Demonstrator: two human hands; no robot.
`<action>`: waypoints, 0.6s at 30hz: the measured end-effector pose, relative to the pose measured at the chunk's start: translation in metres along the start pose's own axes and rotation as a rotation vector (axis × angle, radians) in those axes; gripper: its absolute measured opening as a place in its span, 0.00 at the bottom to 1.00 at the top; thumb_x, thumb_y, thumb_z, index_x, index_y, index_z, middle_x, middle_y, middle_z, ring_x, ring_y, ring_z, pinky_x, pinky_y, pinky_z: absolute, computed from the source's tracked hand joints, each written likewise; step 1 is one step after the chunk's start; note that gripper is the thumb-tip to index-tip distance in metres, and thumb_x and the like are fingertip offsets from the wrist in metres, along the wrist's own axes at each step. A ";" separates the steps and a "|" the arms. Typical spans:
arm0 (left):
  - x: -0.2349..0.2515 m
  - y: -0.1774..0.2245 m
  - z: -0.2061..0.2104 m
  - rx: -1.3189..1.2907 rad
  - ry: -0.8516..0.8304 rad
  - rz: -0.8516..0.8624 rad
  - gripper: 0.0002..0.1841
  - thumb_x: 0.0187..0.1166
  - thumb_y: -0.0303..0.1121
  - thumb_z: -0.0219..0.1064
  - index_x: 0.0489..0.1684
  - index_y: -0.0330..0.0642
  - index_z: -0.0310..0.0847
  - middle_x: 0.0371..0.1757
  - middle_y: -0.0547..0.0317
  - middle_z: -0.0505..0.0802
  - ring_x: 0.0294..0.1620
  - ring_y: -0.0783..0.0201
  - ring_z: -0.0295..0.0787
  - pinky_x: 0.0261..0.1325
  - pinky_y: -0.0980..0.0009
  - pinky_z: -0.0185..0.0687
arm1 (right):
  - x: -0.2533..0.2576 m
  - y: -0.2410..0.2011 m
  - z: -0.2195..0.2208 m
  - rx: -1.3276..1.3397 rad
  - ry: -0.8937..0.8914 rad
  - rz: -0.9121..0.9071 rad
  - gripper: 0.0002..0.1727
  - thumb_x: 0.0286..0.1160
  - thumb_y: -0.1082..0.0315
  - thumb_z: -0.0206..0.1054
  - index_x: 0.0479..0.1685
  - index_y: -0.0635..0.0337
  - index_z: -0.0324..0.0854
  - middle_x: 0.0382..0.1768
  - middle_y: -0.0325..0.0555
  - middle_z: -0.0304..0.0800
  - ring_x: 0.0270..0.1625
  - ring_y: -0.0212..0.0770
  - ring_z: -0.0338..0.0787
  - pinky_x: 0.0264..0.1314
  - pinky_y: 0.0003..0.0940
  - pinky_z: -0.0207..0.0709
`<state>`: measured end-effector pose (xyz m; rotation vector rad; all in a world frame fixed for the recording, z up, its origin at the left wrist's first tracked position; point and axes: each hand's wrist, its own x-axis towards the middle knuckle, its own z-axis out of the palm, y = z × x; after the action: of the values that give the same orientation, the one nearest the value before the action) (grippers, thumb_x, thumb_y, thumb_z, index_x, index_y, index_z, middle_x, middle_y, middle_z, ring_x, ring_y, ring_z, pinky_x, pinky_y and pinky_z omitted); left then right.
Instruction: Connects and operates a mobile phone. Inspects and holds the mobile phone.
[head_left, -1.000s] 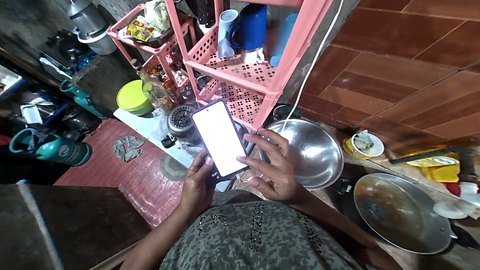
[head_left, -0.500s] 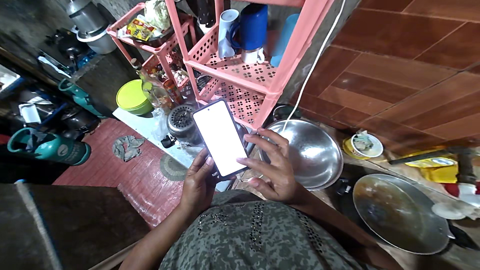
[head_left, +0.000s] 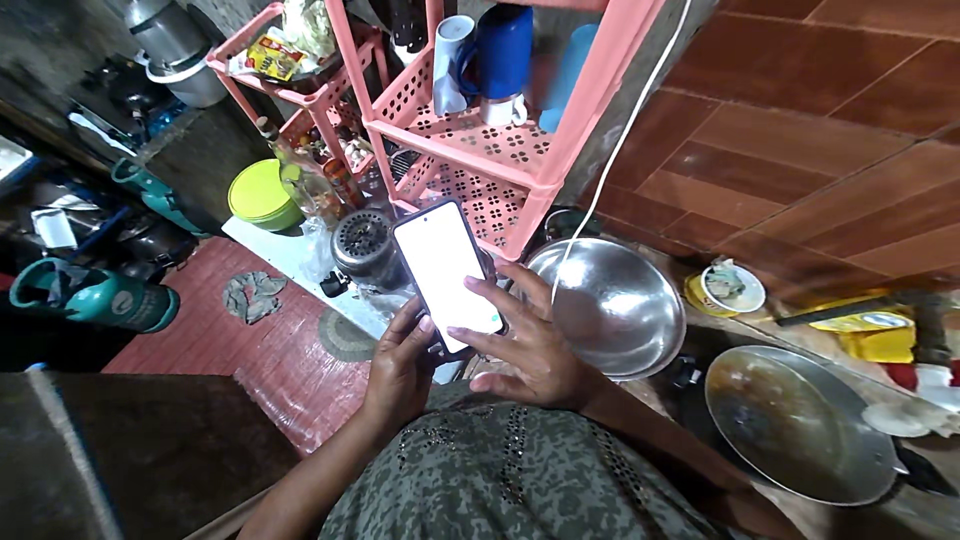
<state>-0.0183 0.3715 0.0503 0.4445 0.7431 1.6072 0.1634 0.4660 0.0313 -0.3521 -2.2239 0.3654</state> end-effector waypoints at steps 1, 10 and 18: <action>0.001 0.000 0.000 0.000 -0.005 0.000 0.18 0.87 0.26 0.55 0.73 0.41 0.77 0.55 0.42 0.93 0.51 0.49 0.95 0.57 0.47 0.91 | -0.001 0.001 -0.001 0.017 0.048 -0.008 0.32 0.83 0.30 0.50 0.62 0.38 0.90 0.86 0.49 0.69 0.95 0.61 0.48 0.93 0.68 0.38; 0.006 0.000 -0.002 0.011 -0.018 -0.013 0.19 0.89 0.28 0.53 0.75 0.42 0.76 0.56 0.41 0.92 0.52 0.47 0.94 0.56 0.45 0.91 | -0.007 0.009 -0.008 0.003 0.137 0.001 0.28 0.86 0.35 0.52 0.50 0.42 0.92 0.82 0.46 0.75 0.93 0.58 0.52 0.93 0.64 0.39; 0.009 0.000 0.000 0.020 -0.050 -0.017 0.19 0.89 0.29 0.52 0.75 0.42 0.75 0.57 0.39 0.91 0.53 0.45 0.94 0.54 0.45 0.92 | -0.007 0.008 -0.016 0.003 0.193 0.052 0.26 0.87 0.38 0.52 0.52 0.43 0.91 0.82 0.45 0.74 0.93 0.56 0.52 0.92 0.60 0.43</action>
<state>-0.0199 0.3805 0.0491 0.4900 0.7238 1.5686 0.1819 0.4733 0.0330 -0.4266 -2.0289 0.3476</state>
